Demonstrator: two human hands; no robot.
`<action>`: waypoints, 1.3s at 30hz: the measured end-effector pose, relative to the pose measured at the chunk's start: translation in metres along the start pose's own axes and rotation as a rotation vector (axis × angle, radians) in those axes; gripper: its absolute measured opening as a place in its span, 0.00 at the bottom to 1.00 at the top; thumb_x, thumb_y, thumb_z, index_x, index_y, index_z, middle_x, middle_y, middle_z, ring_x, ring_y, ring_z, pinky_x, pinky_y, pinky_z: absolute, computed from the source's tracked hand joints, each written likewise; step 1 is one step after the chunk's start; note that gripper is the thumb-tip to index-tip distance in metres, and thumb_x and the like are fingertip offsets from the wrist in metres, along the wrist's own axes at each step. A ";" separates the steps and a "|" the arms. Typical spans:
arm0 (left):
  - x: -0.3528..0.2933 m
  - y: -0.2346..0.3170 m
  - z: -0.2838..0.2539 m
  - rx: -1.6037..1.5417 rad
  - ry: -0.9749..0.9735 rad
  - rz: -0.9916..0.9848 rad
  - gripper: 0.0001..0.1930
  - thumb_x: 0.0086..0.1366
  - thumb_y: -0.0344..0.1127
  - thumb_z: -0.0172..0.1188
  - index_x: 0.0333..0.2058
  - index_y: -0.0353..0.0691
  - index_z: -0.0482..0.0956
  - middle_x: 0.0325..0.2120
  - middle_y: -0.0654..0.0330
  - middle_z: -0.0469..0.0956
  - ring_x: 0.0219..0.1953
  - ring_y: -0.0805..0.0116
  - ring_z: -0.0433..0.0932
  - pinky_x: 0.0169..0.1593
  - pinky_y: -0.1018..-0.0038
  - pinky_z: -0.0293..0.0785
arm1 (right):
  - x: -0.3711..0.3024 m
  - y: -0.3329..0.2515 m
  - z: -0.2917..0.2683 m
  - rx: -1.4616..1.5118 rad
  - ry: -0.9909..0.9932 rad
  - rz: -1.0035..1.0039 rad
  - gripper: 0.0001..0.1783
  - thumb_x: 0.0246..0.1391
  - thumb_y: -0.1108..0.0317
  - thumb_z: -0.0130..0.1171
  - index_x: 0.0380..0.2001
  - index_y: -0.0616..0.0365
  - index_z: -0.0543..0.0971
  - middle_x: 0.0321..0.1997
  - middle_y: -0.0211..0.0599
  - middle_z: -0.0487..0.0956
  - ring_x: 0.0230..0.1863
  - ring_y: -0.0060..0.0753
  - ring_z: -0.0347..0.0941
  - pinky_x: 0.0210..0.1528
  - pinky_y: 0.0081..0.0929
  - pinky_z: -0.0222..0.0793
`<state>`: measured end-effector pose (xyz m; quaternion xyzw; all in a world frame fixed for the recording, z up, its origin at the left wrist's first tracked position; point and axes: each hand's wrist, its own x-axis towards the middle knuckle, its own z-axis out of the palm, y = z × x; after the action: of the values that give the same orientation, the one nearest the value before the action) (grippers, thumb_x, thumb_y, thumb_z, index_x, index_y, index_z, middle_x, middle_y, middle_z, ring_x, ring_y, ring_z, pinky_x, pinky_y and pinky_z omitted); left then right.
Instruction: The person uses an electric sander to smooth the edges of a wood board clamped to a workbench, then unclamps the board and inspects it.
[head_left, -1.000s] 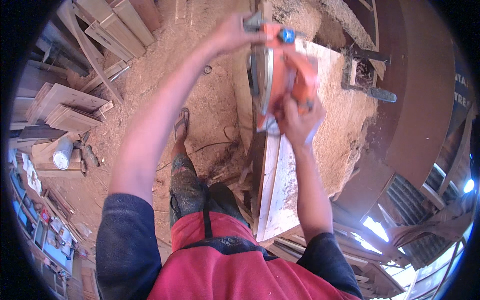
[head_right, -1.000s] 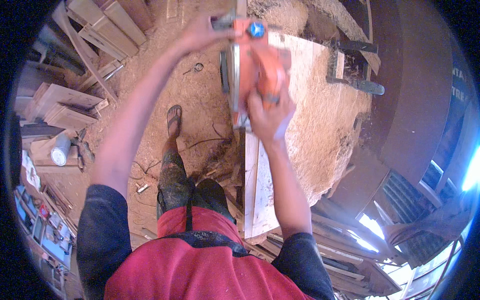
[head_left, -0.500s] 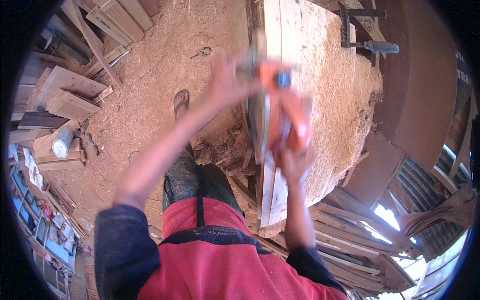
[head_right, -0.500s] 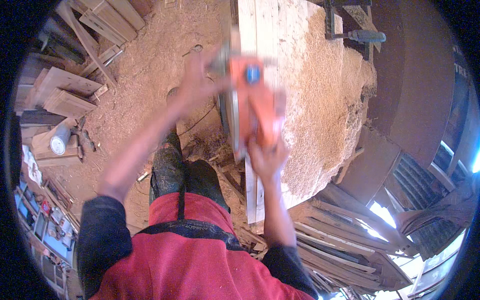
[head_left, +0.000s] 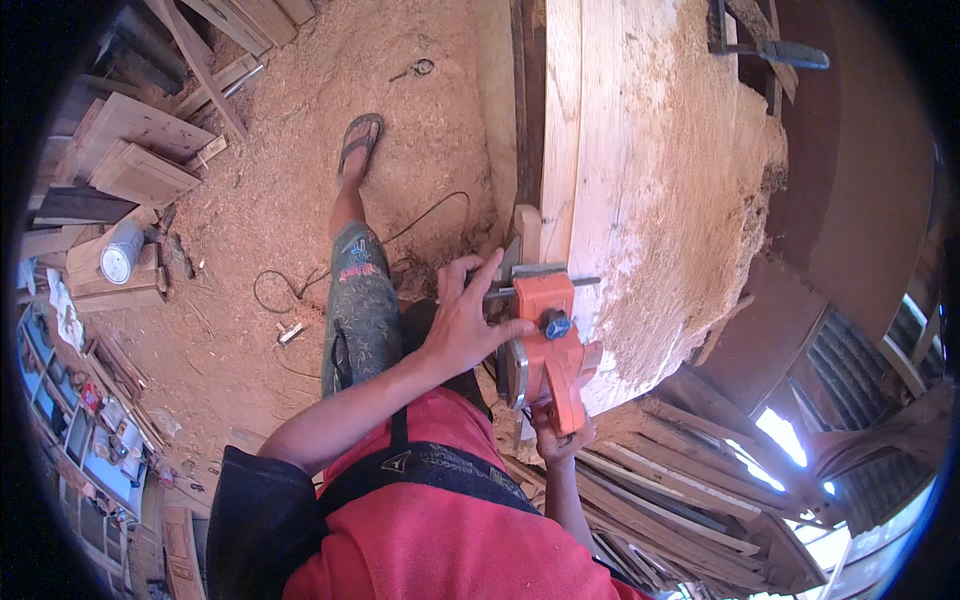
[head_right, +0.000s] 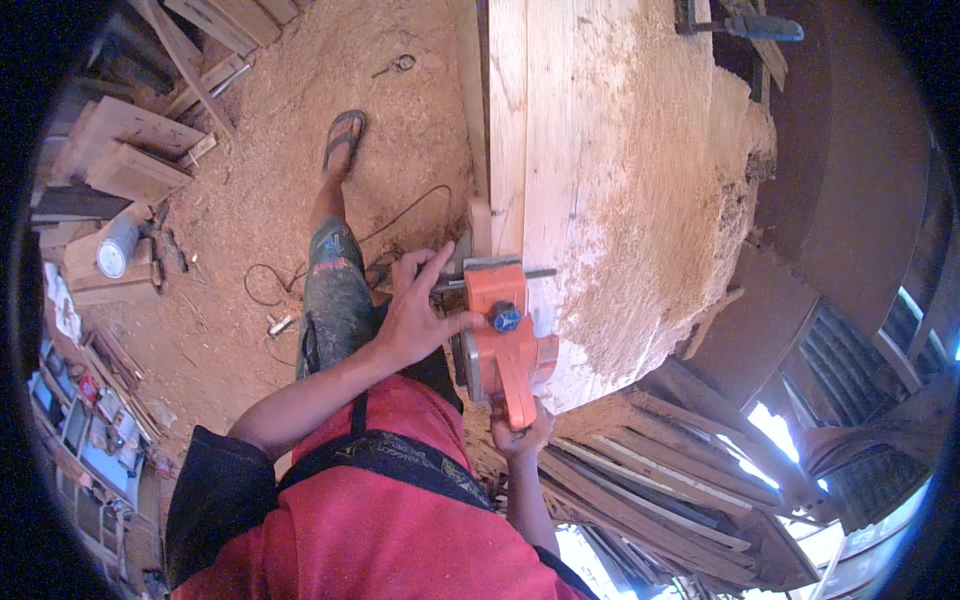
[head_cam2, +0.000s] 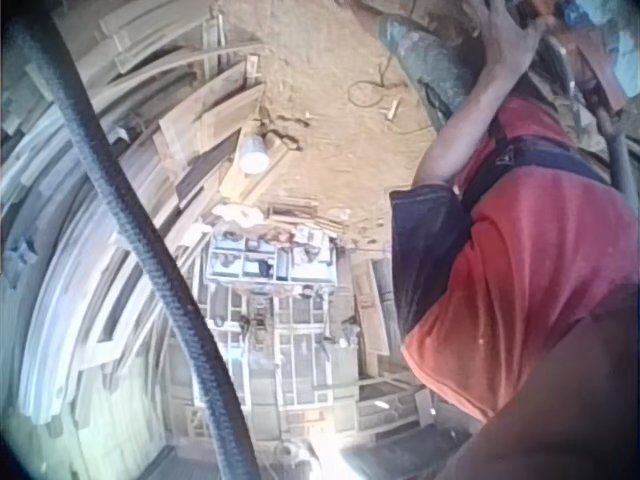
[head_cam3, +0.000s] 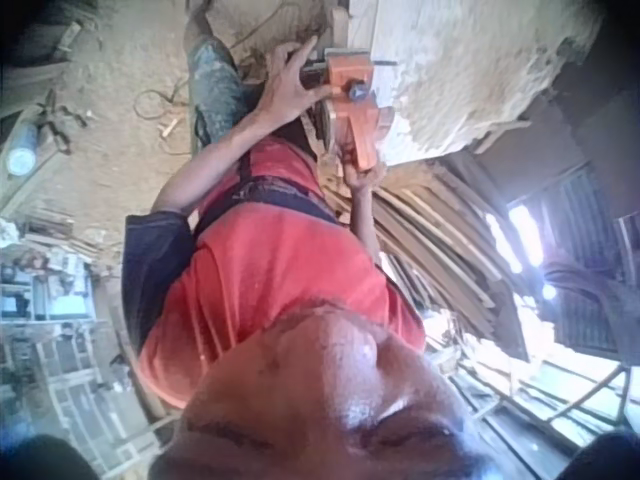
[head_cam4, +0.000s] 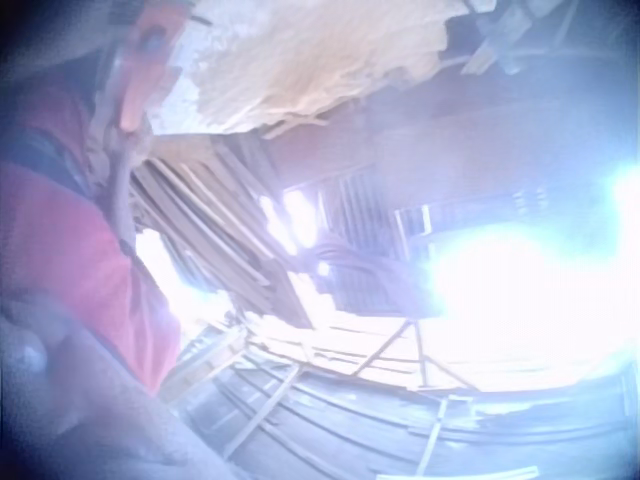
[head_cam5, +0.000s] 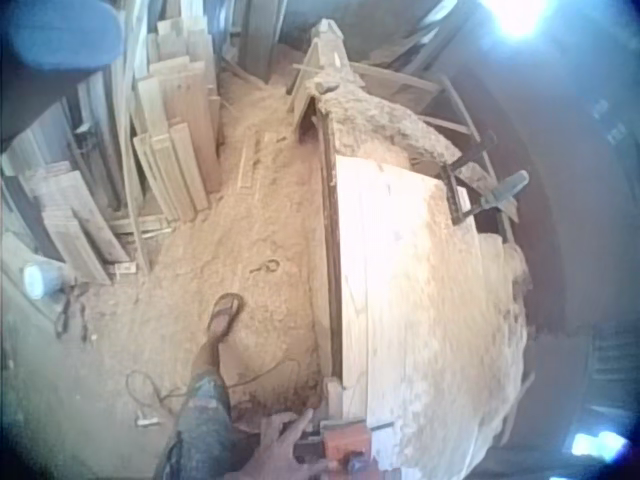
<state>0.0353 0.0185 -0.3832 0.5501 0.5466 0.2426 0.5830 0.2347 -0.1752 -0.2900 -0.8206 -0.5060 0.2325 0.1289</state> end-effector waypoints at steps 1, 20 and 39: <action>0.015 0.003 -0.008 -0.003 0.000 -0.003 0.56 0.47 0.56 0.80 0.70 0.37 0.62 0.56 0.46 0.64 0.61 0.48 0.63 0.66 0.58 0.61 | 0.016 -0.008 0.001 -0.006 -0.027 0.034 0.09 0.37 0.65 0.68 0.25 0.54 0.82 0.22 0.40 0.77 0.22 0.49 0.76 0.26 0.43 0.71; 0.384 0.062 -0.212 0.059 0.192 0.234 0.44 0.48 0.54 0.80 0.60 0.35 0.75 0.48 0.48 0.75 0.54 0.54 0.73 0.61 0.60 0.68 | 0.402 -0.279 0.038 0.247 0.025 -0.226 0.14 0.45 0.72 0.65 0.37 0.65 0.81 0.28 0.44 0.82 0.27 0.38 0.81 0.33 0.33 0.76; 0.141 0.019 -0.078 0.006 0.013 0.046 0.57 0.45 0.64 0.78 0.69 0.41 0.65 0.56 0.46 0.64 0.61 0.47 0.64 0.66 0.54 0.61 | 0.162 -0.122 0.006 -0.046 0.015 -0.178 0.08 0.42 0.68 0.68 0.27 0.58 0.82 0.23 0.46 0.80 0.23 0.47 0.80 0.27 0.37 0.73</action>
<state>0.0106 0.1779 -0.4023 0.5628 0.5381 0.2577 0.5720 0.1991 0.0242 -0.2812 -0.7769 -0.5811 0.2021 0.1339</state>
